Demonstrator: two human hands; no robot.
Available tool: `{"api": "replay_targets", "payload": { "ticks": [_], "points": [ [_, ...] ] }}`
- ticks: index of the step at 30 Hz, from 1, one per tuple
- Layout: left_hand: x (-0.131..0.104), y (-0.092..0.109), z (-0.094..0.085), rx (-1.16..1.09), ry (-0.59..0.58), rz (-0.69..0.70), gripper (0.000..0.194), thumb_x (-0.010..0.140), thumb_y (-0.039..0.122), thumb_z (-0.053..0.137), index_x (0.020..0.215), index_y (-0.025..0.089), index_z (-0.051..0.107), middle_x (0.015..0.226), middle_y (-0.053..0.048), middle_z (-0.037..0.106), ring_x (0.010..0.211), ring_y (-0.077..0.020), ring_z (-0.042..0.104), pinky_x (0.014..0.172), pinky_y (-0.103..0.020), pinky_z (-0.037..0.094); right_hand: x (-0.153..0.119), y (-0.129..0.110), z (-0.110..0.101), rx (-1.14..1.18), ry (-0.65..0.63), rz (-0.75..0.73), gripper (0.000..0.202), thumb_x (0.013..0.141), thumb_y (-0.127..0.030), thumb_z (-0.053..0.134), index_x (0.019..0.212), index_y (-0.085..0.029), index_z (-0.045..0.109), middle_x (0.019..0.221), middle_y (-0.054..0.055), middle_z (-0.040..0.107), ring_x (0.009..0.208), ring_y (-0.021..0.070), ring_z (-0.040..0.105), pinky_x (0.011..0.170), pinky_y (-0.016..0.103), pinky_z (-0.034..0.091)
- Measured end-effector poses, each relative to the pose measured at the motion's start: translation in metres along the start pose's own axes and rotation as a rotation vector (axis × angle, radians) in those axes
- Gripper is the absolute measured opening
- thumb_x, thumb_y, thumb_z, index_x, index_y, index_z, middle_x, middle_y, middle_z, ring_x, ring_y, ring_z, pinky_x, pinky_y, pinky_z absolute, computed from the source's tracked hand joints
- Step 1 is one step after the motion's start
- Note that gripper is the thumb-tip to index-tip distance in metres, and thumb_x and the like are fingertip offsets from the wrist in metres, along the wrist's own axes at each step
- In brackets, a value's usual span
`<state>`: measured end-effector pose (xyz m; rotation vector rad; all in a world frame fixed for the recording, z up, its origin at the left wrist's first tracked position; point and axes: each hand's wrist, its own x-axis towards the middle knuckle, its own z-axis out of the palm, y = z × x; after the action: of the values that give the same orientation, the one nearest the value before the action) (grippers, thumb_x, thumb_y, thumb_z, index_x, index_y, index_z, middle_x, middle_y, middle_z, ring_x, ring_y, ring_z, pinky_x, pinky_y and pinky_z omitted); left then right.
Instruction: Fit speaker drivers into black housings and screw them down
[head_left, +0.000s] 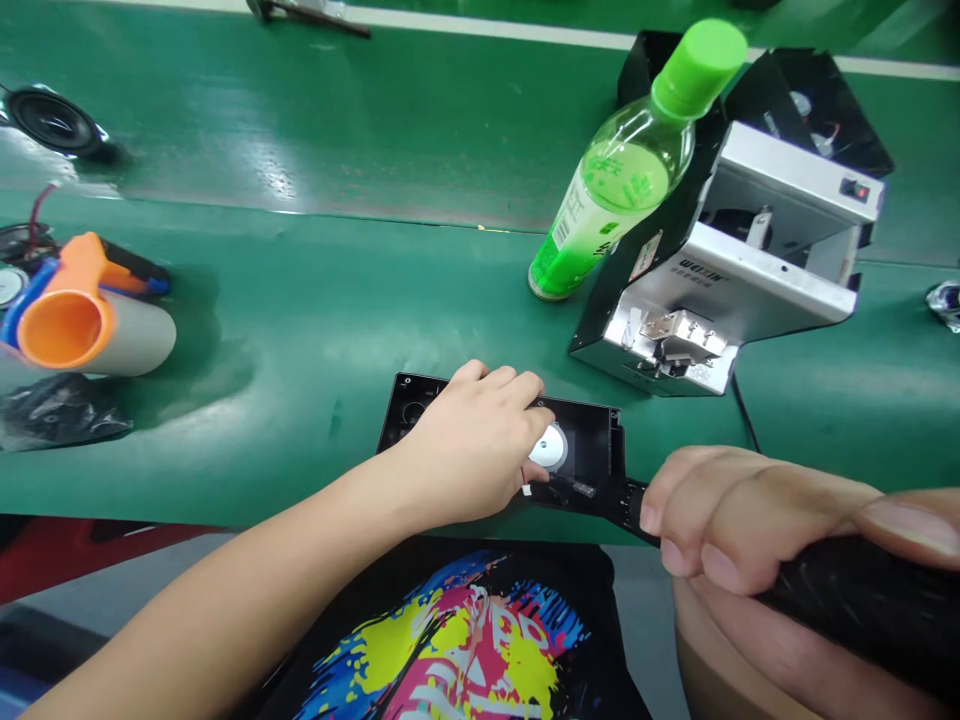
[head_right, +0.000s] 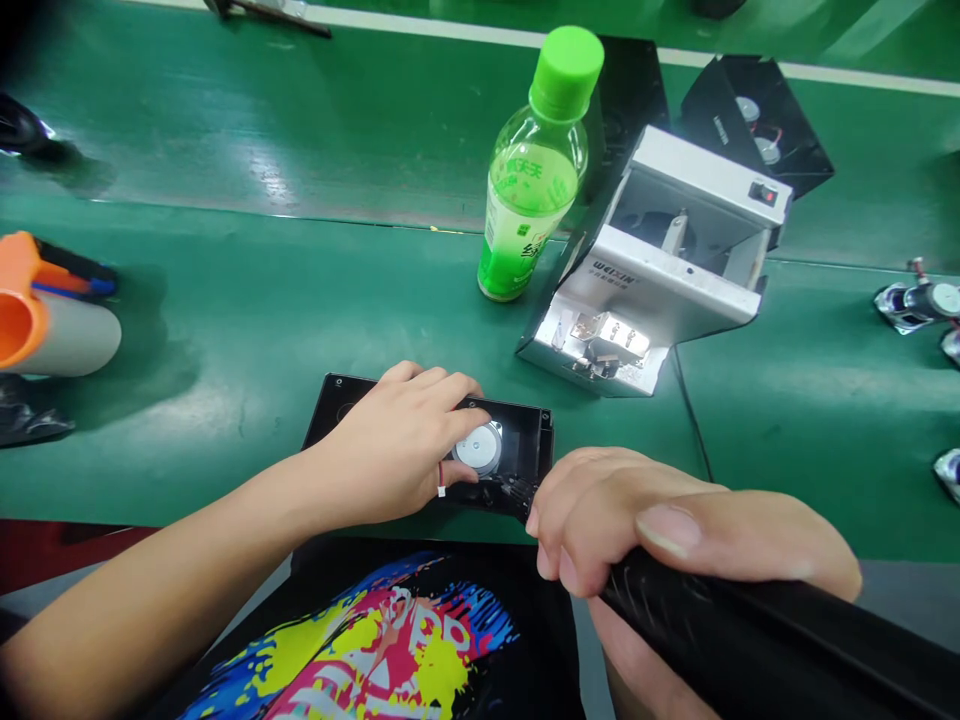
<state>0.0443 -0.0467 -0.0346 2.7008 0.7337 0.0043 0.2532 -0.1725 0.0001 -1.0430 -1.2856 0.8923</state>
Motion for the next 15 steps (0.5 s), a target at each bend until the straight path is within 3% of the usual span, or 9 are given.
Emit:
{"api": "replay_targets", "payload": {
  "ticks": [3,7,10,13,15],
  "points": [
    [-0.001,0.0,0.001,0.005,0.012,-0.001,0.037,0.099,0.048,0.081,0.122,0.019,0.077,0.136,-0.011,0.071,0.115,-0.0309,0.066,0.094,-0.047,0.041,0.003,0.001,0.006,0.101,0.049,-0.035,0.037,0.096,-0.011,0.064,0.125,-0.032,0.073,0.077,0.0,0.071,0.064,0.0232,0.068,0.064,0.048,0.063],
    [-0.003,0.002,0.004,0.018,0.053,-0.002,0.039,0.096,0.049,0.085,0.119,0.019,0.077,0.133,-0.01,0.071,0.113,-0.0303,0.065,0.093,-0.047,0.041,0.0,0.0,0.012,0.06,-0.125,-0.089,0.029,0.107,-0.024,0.058,0.128,-0.032,0.075,0.075,0.002,0.072,0.067,0.0231,0.071,0.072,0.047,0.062],
    [-0.005,0.004,0.007,0.02,0.088,-0.003,0.04,0.092,0.049,0.088,0.116,0.019,0.077,0.133,-0.009,0.071,0.113,-0.0294,0.065,0.094,-0.047,0.041,-0.007,0.002,0.014,-0.004,-0.151,-0.057,0.023,0.109,-0.034,0.059,0.125,-0.034,0.075,0.077,0.002,0.072,0.071,0.023,0.071,0.079,0.047,0.059],
    [-0.006,0.007,0.01,0.017,0.099,-0.01,0.042,0.091,0.05,0.09,0.117,0.019,0.078,0.134,-0.009,0.071,0.114,-0.029,0.065,0.094,-0.047,0.042,-0.012,0.005,0.017,0.009,-0.178,-0.035,0.022,0.109,-0.03,0.06,0.127,-0.034,0.073,0.08,0.001,0.073,0.074,0.0212,0.07,0.083,0.046,0.056],
    [-0.006,0.007,0.01,0.016,0.101,-0.011,0.043,0.09,0.05,0.091,0.117,0.02,0.078,0.135,-0.008,0.071,0.113,-0.029,0.065,0.093,-0.047,0.042,-0.011,0.006,0.02,0.016,-0.171,-0.008,0.015,0.109,-0.028,0.061,0.116,-0.032,0.074,0.079,0.0,0.072,0.076,0.0204,0.07,0.083,0.044,0.054]
  ]
}}
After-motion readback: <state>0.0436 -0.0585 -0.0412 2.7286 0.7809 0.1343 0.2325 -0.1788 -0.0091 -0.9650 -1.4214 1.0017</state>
